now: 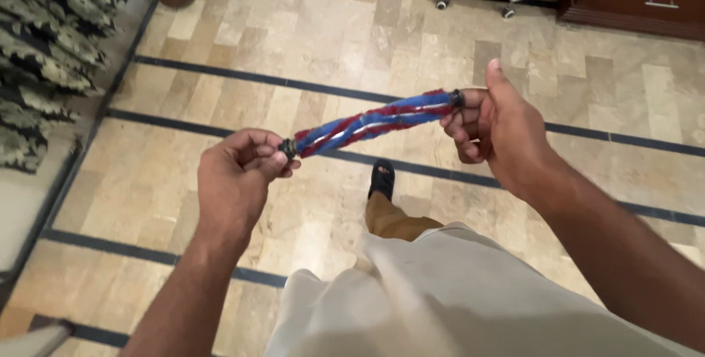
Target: The person sits on the floor and wipes a vacuum cleaner hose attachment with a cloth, then removes the brush roll from the vacuum floor head, carries it to a bathroom sink, rinses and wrings it under running water, and washes their hands.
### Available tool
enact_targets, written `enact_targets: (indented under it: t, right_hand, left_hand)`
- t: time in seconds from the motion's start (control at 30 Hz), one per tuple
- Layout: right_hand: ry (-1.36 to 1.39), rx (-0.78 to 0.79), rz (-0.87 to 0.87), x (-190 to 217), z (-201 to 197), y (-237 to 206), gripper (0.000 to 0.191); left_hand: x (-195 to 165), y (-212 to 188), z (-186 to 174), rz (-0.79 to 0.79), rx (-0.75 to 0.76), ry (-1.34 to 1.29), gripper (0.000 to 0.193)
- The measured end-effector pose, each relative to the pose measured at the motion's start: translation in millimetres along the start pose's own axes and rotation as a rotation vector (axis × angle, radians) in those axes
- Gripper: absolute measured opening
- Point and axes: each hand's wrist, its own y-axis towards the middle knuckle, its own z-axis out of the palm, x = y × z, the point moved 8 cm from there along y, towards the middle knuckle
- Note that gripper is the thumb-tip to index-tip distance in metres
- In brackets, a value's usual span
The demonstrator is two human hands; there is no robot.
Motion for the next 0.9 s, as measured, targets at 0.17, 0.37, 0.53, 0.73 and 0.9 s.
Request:
enact_targets:
  t: [0.17,0.37,0.53,0.73,0.9]
  right_hand:
    - [0.023,-0.021,0.041,29,-3,71,0.069]
    - [-0.007,0.083,-0.098,93,0,144,0.058]
    - [-0.035,0.155,-0.167,140,17,198,0.055]
    - [-0.068,0.023,-0.128,161,27,280,0.051]
    - [-0.146,-0.096,-0.084,178,34,344,0.048]
  left_hand:
    - [-13,74,3,-0.125,-0.046,-0.012,0.014]
    - [-28,153,12,-0.175,-0.071,-0.071,0.012]
    - [-31,217,14,-0.177,-0.062,-0.095,0.014]
    - [-27,314,7,-0.15,-0.013,-0.073,0.015]
    - [-42,404,-3,-0.095,0.064,0.02,0.012]
